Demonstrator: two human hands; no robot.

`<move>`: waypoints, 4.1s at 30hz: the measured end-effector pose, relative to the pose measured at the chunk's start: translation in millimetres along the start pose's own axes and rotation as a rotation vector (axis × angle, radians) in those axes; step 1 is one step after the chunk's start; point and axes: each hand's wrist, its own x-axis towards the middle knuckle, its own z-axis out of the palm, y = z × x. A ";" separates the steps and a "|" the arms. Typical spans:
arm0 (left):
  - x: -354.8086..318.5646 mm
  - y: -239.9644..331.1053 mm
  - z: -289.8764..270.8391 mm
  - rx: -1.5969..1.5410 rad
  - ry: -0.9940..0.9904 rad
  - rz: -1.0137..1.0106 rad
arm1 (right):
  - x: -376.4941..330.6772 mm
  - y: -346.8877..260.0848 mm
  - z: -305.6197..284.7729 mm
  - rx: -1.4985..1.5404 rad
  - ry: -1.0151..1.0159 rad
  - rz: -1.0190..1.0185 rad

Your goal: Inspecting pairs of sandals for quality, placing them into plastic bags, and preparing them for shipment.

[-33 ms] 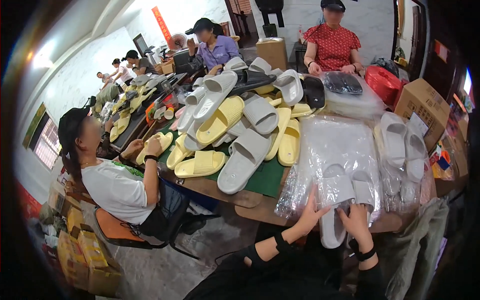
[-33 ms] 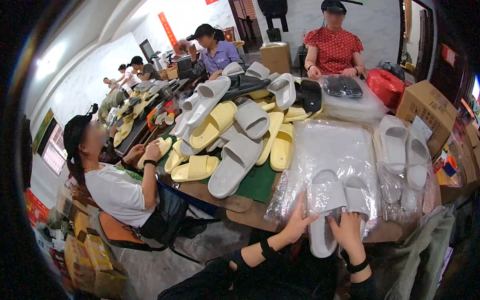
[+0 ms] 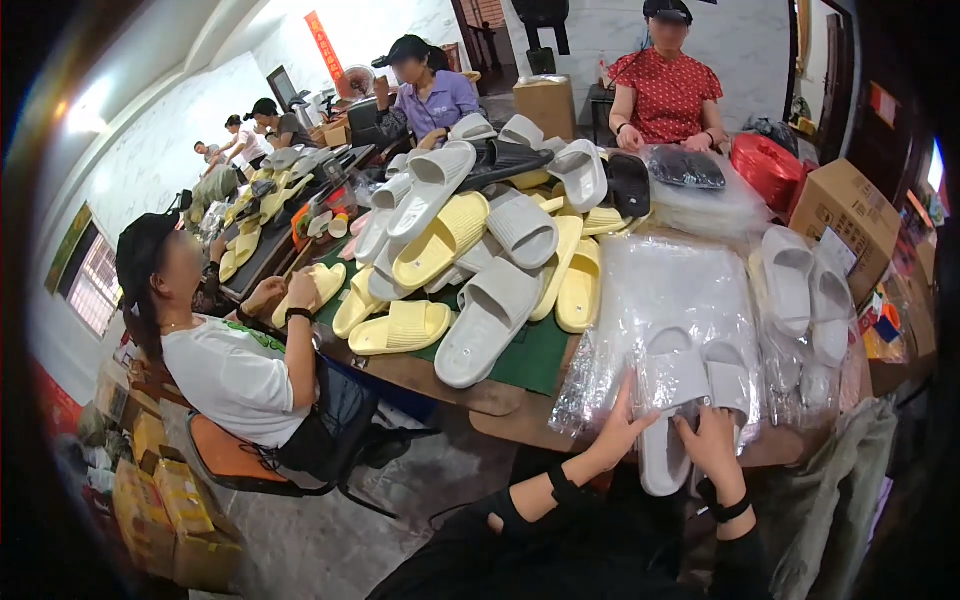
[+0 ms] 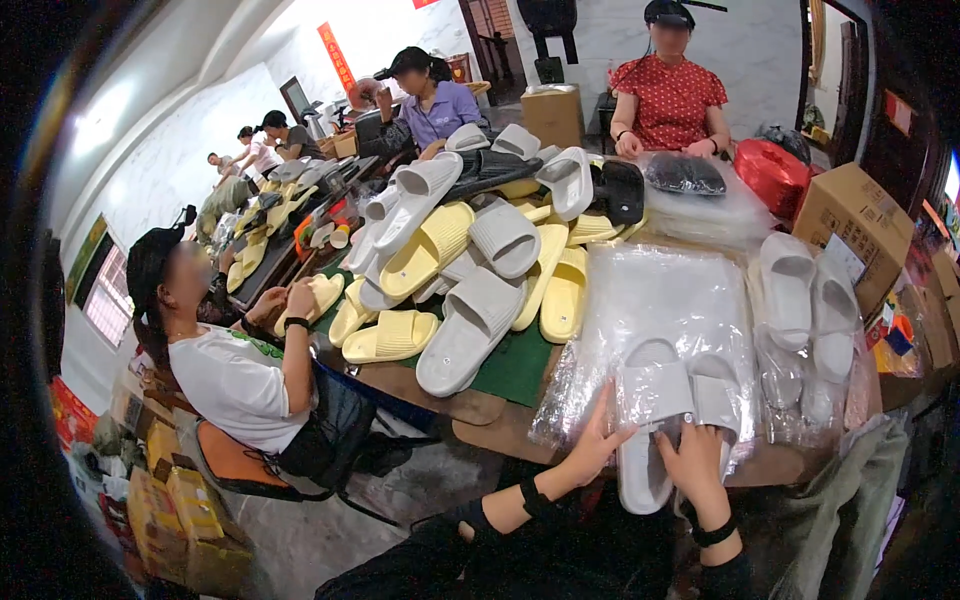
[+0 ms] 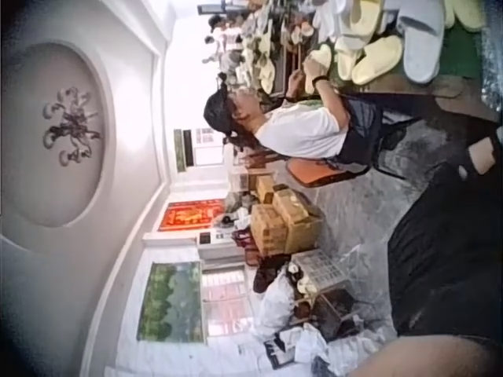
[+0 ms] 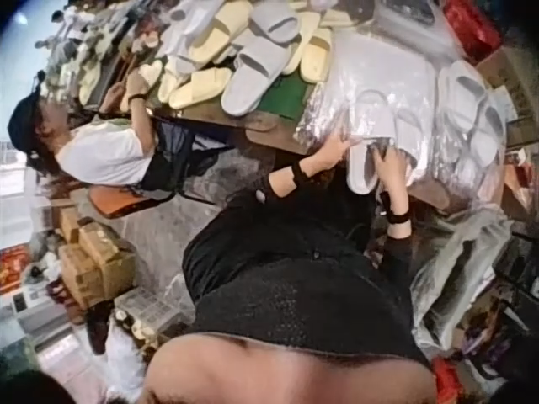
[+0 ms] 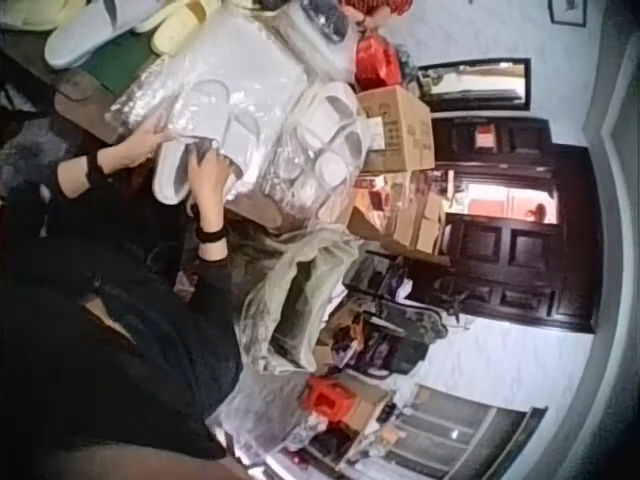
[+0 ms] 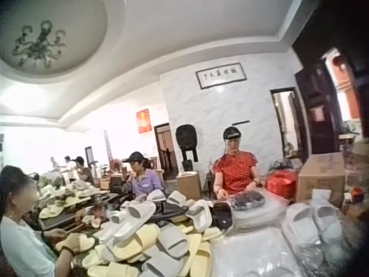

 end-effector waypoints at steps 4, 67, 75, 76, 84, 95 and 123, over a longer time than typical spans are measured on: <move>8.6 -15.0 -7.2 -0.213 0.129 -0.181 | 13.4 -4.5 5.7 -0.086 0.116 0.090; -3.4 -55.0 -32.8 0.001 0.120 -0.128 | 6.0 -23.4 21.4 0.621 0.024 -0.208; -9.8 -64.0 -30.6 0.017 0.187 -0.014 | -2.1 -37.1 25.4 0.664 0.074 -0.124; -9.3 -64.0 -31.1 0.061 0.202 -0.020 | -2.3 -36.7 25.7 0.665 0.081 -0.134; -5.6 -69.0 -35.8 0.087 0.112 -0.023 | 3.0 -34.4 21.8 0.550 0.183 -0.258; -9.1 -41.9 -30.9 -0.012 -0.037 -0.102 | 0.5 -31.0 27.6 0.550 0.281 -0.205; -2.0 -59.5 -34.9 -0.046 -0.138 -0.079 | 0.9 -6.6 24.3 0.477 0.387 0.259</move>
